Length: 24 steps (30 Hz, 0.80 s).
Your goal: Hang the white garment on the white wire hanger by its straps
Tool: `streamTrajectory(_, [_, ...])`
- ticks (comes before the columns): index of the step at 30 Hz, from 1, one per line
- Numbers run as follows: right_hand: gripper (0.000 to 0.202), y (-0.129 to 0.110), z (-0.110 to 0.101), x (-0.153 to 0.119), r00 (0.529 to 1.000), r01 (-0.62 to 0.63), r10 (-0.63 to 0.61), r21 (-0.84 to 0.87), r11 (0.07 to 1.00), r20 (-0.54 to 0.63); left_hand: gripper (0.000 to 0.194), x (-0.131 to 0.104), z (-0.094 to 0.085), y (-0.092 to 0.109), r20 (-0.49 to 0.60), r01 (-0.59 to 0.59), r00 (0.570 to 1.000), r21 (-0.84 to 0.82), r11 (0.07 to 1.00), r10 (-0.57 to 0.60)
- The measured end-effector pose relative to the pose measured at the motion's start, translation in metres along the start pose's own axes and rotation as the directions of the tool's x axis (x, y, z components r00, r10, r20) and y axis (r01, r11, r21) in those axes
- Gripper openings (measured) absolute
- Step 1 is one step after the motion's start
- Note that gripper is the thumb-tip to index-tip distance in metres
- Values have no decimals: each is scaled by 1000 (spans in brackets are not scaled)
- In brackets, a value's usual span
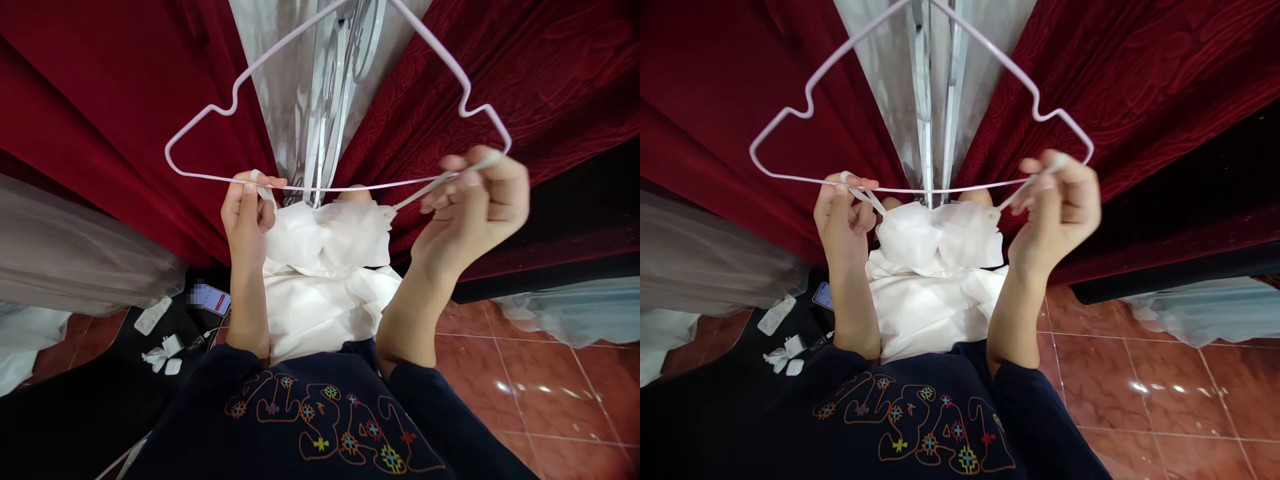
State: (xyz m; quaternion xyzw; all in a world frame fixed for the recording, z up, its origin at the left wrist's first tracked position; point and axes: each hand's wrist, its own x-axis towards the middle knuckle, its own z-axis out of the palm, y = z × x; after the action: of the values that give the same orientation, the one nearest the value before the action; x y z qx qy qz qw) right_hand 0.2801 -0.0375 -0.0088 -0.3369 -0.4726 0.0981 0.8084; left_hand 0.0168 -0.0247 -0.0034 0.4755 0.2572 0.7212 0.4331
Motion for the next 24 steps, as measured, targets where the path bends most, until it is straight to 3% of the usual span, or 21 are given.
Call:
streamTrajectory(2, [21,-20,15,-9,963,-100,119,-91,991,241,28,-1,2,-1,1,17,1000,2,1000,-17])
streamTrajectory(5, [21,-30,34,-16,855,-51,146,-199,979,498,25,-4,8,-1,-35,21,999,10,1000,-21])
streamTrajectory(6, [23,-28,38,-18,852,-11,118,-209,978,510,24,-5,10,-1,-45,24,999,12,1000,-23])
streamTrajectory(9, [25,-13,42,-26,905,47,58,-235,971,422,24,-10,15,-2,-38,65,997,13,998,-65])
streamTrajectory(13, [26,2,36,-28,926,70,34,-258,964,376,25,-10,6,-9,-50,98,994,90,991,-94])
streamTrajectory(18, [20,2,24,-18,923,113,-3,-265,958,385,28,-1,-25,-11,-199,-70,970,311,948,137])
streamTrajectory(22, [18,5,21,-17,930,71,26,-248,966,366,15,6,-51,-4,-306,-247,848,495,833,433])
streamTrajectory(24, [17,7,24,-19,931,67,23,-232,970,365,10,10,-61,1,-275,-314,814,533,786,511])
